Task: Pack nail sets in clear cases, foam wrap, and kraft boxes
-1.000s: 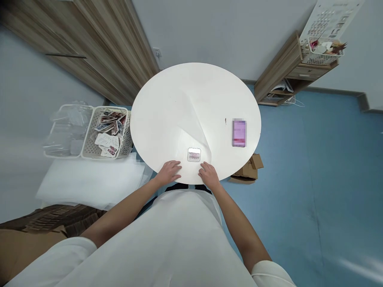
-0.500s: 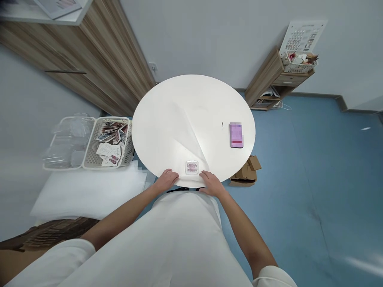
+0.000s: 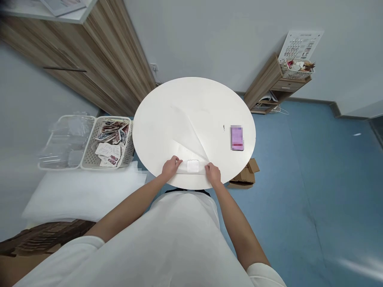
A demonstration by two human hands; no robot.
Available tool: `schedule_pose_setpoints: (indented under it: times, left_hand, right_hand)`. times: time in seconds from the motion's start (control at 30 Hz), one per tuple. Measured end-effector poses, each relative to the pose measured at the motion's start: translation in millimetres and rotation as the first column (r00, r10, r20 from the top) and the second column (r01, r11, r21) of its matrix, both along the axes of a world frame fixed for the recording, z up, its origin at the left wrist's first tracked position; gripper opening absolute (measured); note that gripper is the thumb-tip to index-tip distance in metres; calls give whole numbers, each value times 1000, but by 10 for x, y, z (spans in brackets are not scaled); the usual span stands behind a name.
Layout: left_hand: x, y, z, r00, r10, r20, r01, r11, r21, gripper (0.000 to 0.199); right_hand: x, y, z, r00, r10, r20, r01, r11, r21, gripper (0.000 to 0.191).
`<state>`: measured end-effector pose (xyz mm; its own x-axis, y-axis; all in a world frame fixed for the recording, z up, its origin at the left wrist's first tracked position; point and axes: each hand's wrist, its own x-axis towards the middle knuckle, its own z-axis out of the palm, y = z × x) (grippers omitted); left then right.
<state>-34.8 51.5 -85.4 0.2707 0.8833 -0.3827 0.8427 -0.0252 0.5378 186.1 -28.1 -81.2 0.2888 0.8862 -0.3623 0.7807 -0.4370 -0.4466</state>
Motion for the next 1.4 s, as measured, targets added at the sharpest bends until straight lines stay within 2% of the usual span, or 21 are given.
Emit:
schedule_pose_setpoints:
  times: [0.13,0.2,0.27,0.33,0.4,0.47,0.53,0.6,0.73,0.93,1.03,1.13,1.27,1.4]
  left_hand:
    - [24,32,5,995,-67,-72,67,998,-2,47]
    - [31,33,1,991,-89,-101,91,996,20,44]
    - [50,33,-11,986,-122,-117,133,987,94,34]
    - [80,34,-27,974,-189,-125,213,953,216,25]
    - [112,31,-36,945,-304,-124,328,888,323,19]
    - [135,18,-29,881,-465,-94,465,809,360,23]
    - [141,-8,-5,800,-599,-42,572,739,355,30]
    - [137,-41,27,757,-654,9,613,714,339,31]
    - [157,-66,72,762,-646,46,608,738,294,48]
    - [248,-14,199,781,-623,42,595,763,254,32]
    - [211,-98,302,786,-616,51,604,783,146,30]
    - [129,-258,348,778,-621,98,622,783,24,25]
    - [61,-356,320,779,-607,157,599,795,100,27]
    - [61,-223,266,826,-541,157,513,837,189,32]
  right_hand:
    - [-60,31,-11,996,12,90,-3,995,-101,21]
    - [-97,34,-18,990,36,138,-22,994,-105,19]
    - [-137,32,-35,976,76,205,-70,997,-34,19]
    - [-172,28,-58,949,161,270,-190,978,85,21]
    - [-188,23,-79,902,317,294,-378,908,180,25]
    - [-176,15,-90,835,475,276,-538,811,229,29]
    - [-139,5,-89,784,574,239,-620,746,243,29]
    - [-96,4,-80,754,628,194,-657,715,238,27]
    - [-70,77,-64,724,674,145,-689,697,200,37]
    - [-121,204,95,718,686,117,-695,705,139,30]
    - [-138,85,216,709,705,30,-703,703,106,29]
    - [-177,-114,266,690,723,-42,-718,690,91,26]
    - [-193,-216,242,744,664,-75,-642,741,194,23]
    - [-112,-51,200,805,586,-90,-564,804,191,23]
